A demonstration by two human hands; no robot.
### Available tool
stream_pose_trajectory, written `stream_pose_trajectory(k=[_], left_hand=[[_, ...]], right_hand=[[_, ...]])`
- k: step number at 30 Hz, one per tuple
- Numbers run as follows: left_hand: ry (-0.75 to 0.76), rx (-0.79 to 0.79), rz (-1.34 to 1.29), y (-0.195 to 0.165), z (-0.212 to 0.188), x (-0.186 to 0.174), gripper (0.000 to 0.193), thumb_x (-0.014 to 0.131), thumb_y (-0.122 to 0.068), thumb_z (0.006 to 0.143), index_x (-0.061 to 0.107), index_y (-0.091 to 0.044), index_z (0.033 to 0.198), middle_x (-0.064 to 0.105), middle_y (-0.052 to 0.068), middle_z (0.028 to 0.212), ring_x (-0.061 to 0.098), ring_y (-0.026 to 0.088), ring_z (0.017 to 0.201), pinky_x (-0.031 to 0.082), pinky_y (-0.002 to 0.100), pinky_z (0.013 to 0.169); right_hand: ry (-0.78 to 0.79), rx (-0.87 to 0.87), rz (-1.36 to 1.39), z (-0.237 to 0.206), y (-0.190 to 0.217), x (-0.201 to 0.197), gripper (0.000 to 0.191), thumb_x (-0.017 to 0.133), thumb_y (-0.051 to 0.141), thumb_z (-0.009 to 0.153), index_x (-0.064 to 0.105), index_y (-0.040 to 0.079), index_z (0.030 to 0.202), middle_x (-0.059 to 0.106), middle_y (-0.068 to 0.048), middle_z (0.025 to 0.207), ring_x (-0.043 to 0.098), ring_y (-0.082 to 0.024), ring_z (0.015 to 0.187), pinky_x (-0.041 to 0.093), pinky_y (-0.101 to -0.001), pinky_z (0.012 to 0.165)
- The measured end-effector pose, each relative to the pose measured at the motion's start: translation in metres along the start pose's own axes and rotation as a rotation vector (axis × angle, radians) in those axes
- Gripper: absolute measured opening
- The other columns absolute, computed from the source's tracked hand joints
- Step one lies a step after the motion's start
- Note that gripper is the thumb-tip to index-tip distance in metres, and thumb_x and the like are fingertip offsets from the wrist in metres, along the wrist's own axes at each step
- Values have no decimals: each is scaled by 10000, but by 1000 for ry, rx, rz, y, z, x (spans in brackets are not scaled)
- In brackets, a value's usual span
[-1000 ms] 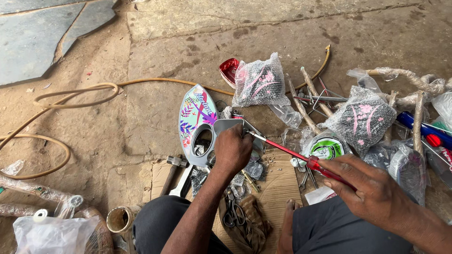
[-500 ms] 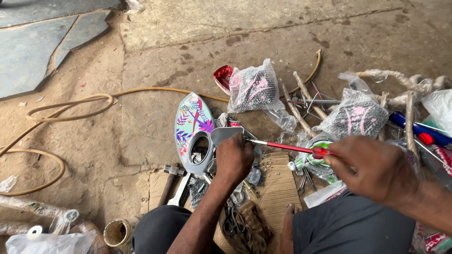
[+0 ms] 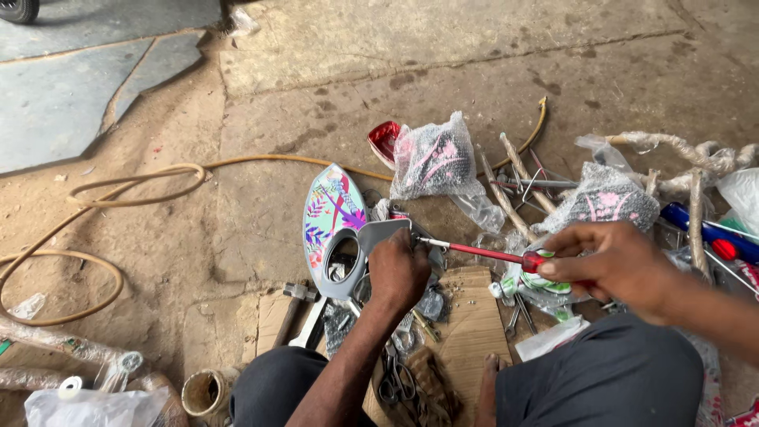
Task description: The person sits on the floor and assembles motorcycle parts, specifically attaching a metal bracket to a decorative motorcycle fender using a screwdriver and bolts. They then handle a wrapped metal frame component.
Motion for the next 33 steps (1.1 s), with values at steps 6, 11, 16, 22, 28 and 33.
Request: stream_pose_trajectory(k=[6, 11, 16, 22, 28, 33], left_hand=[[14, -54, -4, 5, 0, -2, 232, 684, -224, 875, 631, -15, 789, 682, 239, 761, 662, 455, 750, 498, 572, 712], [12, -37, 32, 1, 3, -5, 250, 717, -240, 865, 642, -12, 799, 679, 246, 765, 651, 470, 764, 489, 580, 700], [48, -41, 4, -2, -1, -6, 241, 707, -238, 890, 648, -19, 810, 686, 231, 749, 674, 441, 744, 503, 561, 717], [39, -45, -60, 0, -2, -9, 211, 706, -217, 880, 665, -23, 806, 694, 228, 756, 683, 430, 744, 508, 554, 698], [31, -50, -42, 1, -1, -14, 230, 715, -212, 870, 631, -6, 812, 676, 237, 744, 670, 444, 736, 501, 559, 687], [26, -34, -17, 1, -2, -13, 275, 735, -235, 869, 631, -3, 762, 665, 241, 727, 660, 451, 732, 491, 559, 683]], right_hand=[[110, -235, -158, -3, 15, -3, 401, 785, 283, 899, 718, 48, 1217, 698, -209, 777, 606, -241, 601, 492, -364, 511], [-312, -850, -523, -9, 36, -11, 430, 792, 338, 831, 675, 58, 1135, 736, -81, 828, 719, -146, 679, 591, -287, 554], [283, 288, 317, 5, 6, -4, 423, 808, 189, 931, 701, -21, 1282, 665, -218, 724, 558, -266, 579, 437, -389, 474], [-59, -1067, -852, -5, 20, 4, 523, 756, 304, 818, 665, -26, 1214, 685, -90, 761, 711, -205, 665, 613, -331, 485], [-392, -1049, -652, -1, 19, -3, 332, 714, 330, 892, 647, 90, 1111, 696, -73, 887, 690, -187, 735, 590, -300, 594], [171, -259, -28, 20, 1, -2, 389, 776, 224, 891, 697, 5, 1203, 687, -161, 728, 611, -249, 575, 494, -353, 461]])
Point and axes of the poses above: each hand's wrist, its own z-axis towards the middle knuckle, its own x-axis out of the palm, y = z × x, the point moved 3 cm from there along z, towards the middle knuckle
